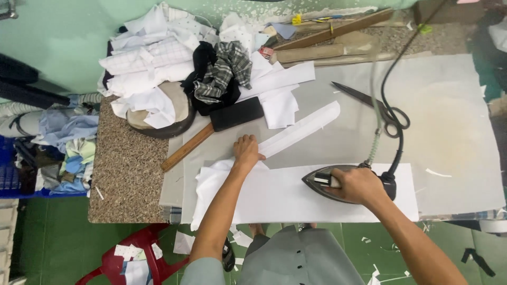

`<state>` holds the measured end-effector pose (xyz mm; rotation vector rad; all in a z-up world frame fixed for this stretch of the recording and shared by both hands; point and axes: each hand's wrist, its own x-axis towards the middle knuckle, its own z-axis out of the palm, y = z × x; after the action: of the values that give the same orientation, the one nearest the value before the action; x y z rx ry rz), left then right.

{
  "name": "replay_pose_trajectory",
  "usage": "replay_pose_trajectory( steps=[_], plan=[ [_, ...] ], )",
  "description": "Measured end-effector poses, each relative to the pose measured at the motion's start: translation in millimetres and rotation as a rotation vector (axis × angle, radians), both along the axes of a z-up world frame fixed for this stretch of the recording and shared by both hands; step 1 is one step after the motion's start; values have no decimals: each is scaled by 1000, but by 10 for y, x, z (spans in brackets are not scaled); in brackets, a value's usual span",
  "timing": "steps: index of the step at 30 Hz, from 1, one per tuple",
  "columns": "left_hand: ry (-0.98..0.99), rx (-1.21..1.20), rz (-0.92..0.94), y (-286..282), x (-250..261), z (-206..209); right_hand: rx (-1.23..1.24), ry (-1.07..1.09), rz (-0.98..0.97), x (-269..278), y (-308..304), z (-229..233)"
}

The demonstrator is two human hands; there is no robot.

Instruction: The person cuts a long strip of white fabric using shears, then folds and irons it on a work table. They repeat the process by cutting another strip, folding it, and ironing it flat.

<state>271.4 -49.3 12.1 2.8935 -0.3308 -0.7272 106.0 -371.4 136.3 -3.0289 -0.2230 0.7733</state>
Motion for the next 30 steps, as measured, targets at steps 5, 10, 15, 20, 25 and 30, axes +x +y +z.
replay_pose_trajectory(
  steps=[5,10,15,20,25,30],
  plan=[
    [68,63,-68,-93,-46,13,43,89,-2,42,45,218],
    [-421,-39,-108,-241,437,472,57,108,4,65,-3,238],
    [-1017,-201,-1,-33,651,1300,29,141,30,102,60,352],
    [-212,-91,25,865,178,407,32,159,-5,88,40,249],
    [195,-7,77,1052,-232,568,21,159,0,118,92,365],
    [153,2,28,1119,27,439,6,179,2,138,105,343]
  ],
)
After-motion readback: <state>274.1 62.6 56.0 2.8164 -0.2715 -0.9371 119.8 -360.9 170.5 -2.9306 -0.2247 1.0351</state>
